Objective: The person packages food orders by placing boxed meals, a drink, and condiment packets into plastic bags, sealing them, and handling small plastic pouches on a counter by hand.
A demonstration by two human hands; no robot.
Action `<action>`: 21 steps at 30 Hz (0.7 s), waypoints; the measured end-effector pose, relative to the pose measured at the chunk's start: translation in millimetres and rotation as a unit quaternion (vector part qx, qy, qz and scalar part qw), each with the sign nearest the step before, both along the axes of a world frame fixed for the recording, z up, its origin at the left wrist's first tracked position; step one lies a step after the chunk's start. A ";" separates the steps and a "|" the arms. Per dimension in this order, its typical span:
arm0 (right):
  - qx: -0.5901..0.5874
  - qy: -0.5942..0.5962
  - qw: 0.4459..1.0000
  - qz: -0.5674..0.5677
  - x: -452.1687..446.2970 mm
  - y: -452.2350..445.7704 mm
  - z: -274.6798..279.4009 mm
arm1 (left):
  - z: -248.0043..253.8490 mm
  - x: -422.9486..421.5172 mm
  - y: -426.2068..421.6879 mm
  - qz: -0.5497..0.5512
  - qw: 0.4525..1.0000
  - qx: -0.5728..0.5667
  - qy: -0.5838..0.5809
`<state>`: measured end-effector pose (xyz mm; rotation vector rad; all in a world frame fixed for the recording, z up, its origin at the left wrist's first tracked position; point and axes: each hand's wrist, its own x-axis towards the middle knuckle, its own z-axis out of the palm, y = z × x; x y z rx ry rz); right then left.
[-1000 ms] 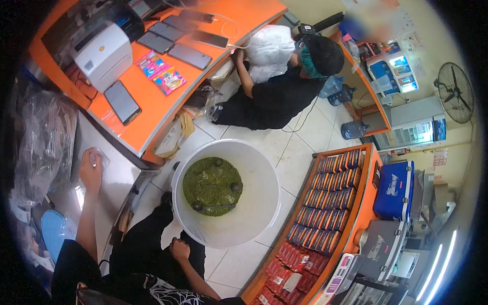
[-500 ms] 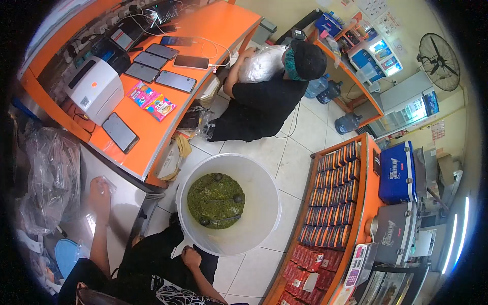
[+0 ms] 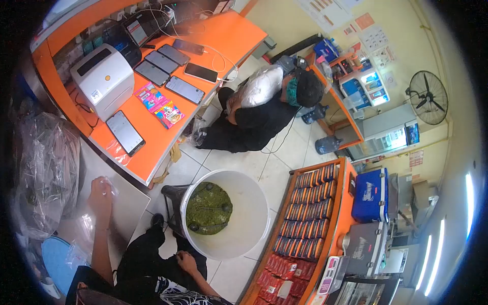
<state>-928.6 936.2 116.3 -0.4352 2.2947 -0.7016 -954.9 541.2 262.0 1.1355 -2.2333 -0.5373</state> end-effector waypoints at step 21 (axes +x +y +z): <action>-0.143 -0.164 0.973 0.079 -33.7 -107.5 89.9 | 1.2 4.9 -3.2 -0.064 0.993 -0.011 0.096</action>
